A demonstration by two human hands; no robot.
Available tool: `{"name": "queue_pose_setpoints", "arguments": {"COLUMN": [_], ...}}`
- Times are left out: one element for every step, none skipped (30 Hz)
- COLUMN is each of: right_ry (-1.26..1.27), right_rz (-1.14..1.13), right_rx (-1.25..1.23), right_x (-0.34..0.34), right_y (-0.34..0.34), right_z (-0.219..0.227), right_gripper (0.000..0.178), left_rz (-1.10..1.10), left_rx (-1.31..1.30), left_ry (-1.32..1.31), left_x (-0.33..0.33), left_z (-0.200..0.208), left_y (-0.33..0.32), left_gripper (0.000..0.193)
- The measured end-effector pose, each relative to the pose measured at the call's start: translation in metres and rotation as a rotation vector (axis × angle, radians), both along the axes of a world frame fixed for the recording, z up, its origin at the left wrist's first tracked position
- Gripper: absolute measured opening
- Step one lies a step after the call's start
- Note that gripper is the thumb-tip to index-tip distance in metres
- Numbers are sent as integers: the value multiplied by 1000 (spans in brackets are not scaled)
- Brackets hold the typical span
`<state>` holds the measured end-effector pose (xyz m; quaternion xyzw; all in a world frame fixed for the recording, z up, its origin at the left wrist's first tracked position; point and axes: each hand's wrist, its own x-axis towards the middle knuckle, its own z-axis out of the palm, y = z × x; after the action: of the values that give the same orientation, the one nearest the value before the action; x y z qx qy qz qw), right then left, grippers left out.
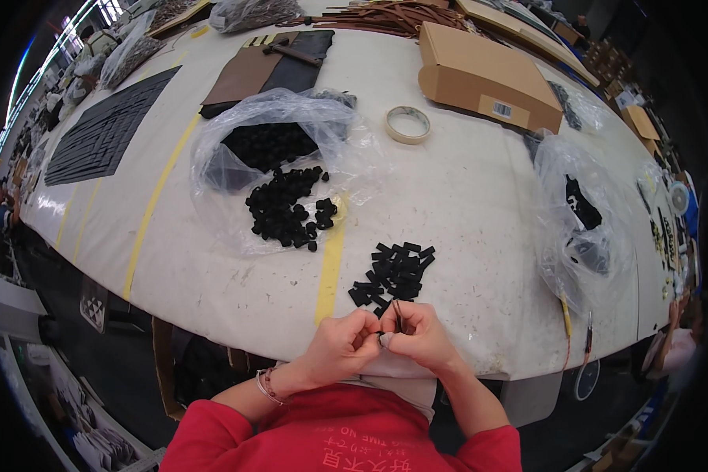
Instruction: The person assembles small black plastic or rubber components on a work table using a small hand tool.
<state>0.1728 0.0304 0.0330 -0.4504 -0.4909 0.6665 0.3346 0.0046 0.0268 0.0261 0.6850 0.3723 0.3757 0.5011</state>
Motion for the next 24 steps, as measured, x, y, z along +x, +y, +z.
{"name": "queue_pose_setpoints", "arguments": {"right_ry": [-95, -209, -327, -396, -326, -255, -174, -103, -26, 41, -30, -111, -205, -194, -195, -195, -201, -207, -218, -202, -192, -198, -176, -169], "right_rz": [-79, -174, -250, -251, -250, -224, -206, -195, -190, -176, -114, -43, 21, 49, 70, 91, 103, 115, 127, 113, 100, 94, 90, 93], "right_rx": [147, 280, 388, 456, 414, 337, 262, 203, 144, 91, 86, 86, 83, 74, 63, 52, 43, 34, 38, 42, 59, 73, 88, 100], "right_x": [-6, -14, -19, -21, -21, -19, -16, -14, -10, -6, -1, 4, 7, 9, 10, 11, 11, 12, 12, 11, 9, 8, 7, 7], "right_y": [-1, -3, -4, -4, -4, -3, -3, -5, -7, -8, -8, -9, -9, -9, -9, -9, -9, -10, -10, -11, -11, -12, -12, -12], "right_z": [1, 2, 3, 4, 5, 7, 8, 10, 12, 13, 14, 14, 14, 14, 13, 12, 10, 9, 8, 6, 4, 3, 2, 2], "right_gripper": [8, 7, 7, 8, 8, 10, 11, 12, 13, 14, 13, 14, 15, 15, 15, 15, 16, 18, 19, 19, 20, 22, 22, 22], "left_rz": [84, 168, 183, 196, 212, 178, 143, 87, 95, 82, 84, 76, 51, 43, 34, 18, 2, -1, -14, -14, -13, -12, -10, -7], "left_rx": [287, 584, 594, 613, 631, 393, 156, -50, -330, -577, -824, -890, -933, -979, -1025, -1029, -1033, -1053, -1037, -1037, -1038, -1026, -1013, -1009], "left_ry": [95, 173, 190, 190, 192, 91, -8, -151, -311, -517, -734, -765, -749, -743, -735, -735, -733, -718, -728, -724, -720, -715, -711, -702], "left_x": [5, 8, 11, 13, 13, 10, 7, 3, -1, -4, -6, -7, -7, -6, -6, -5, -5, -5, -6, -7, -7, -8, -8, -8], "left_z": [-4, -7, -10, -13, -14, -13, -12, -10, -7, -5, -3, -1, 0, 2, 2, 3, 3, 4, 4, 4, 4, 4, 4, 5], "left_y": [1, 2, 3, 5, 6, 6, 6, 6, 7, 10, 12, 14, 16, 17, 17, 17, 17, 16, 15, 14, 14, 13, 13, 12], "left_gripper": [7, 8, 8, 8, 8, 8, 7, 7, 8, 8, 9, 10, 10, 10, 9, 9, 9, 9, 10, 10, 10, 11, 11, 12]}}
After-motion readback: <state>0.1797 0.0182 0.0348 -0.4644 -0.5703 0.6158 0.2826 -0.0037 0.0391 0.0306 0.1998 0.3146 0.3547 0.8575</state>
